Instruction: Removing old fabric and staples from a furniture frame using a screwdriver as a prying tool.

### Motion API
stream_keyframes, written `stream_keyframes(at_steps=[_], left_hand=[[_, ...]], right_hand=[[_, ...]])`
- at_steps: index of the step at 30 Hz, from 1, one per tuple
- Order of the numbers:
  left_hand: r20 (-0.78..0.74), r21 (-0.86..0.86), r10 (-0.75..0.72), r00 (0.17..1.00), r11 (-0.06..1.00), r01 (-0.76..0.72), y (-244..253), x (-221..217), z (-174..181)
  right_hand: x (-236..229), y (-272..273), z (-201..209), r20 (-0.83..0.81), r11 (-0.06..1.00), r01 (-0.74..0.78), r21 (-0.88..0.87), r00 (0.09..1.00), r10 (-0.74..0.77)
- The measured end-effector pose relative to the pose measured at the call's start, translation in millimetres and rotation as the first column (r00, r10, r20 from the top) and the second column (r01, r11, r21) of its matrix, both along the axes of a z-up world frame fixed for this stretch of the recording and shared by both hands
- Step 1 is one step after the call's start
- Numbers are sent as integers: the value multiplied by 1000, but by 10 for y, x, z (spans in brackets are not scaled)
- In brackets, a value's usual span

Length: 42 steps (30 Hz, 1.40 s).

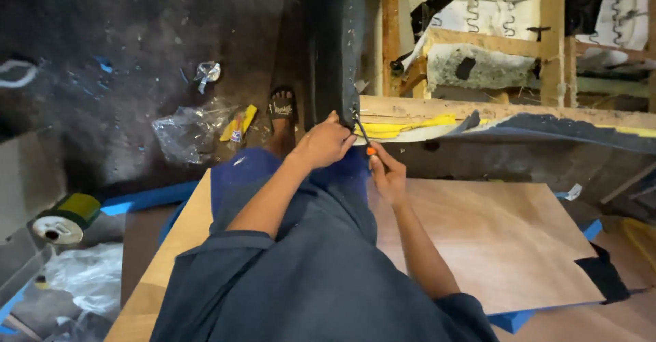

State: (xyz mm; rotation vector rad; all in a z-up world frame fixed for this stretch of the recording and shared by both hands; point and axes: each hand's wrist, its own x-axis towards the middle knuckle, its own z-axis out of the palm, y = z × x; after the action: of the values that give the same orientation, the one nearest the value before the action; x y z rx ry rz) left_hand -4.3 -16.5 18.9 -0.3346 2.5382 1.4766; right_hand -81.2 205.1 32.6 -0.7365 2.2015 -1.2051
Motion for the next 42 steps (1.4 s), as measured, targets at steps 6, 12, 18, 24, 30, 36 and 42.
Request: stream_keyframes(at_steps=[6,12,18,24,30,36,42], left_hand=[[95,13,-1,995,1000,0,-95,-44,173],[130,15,-26,991,1000,24,-88,-40,195],[87,2,-13,996,1000,12,-73,-3,100],[94,-5,-18,995,1000,18,5,-5,-42],[40,-320,-35,999,946,46,366,-26,-271],[181,-324,129,975,944,-64,470,-143,-182],[212,-235,141,967,968,-90,436,-151,-107]], right_hand=[[150,-209,361,-267,933,25,359,960,77],[273,-469,621,-429,816,206,539,901,56],[84,-151,-242,588,963,124,238,771,-245],[58,-109,-12,957,854,471,-219,-65,282],[-394,-566,1435,-45,915,-55,400,996,79],[-504,-592,1371,-294,735,-221,641,814,501],[-585,-688,1447,-286,671,-257,696,758,586]])
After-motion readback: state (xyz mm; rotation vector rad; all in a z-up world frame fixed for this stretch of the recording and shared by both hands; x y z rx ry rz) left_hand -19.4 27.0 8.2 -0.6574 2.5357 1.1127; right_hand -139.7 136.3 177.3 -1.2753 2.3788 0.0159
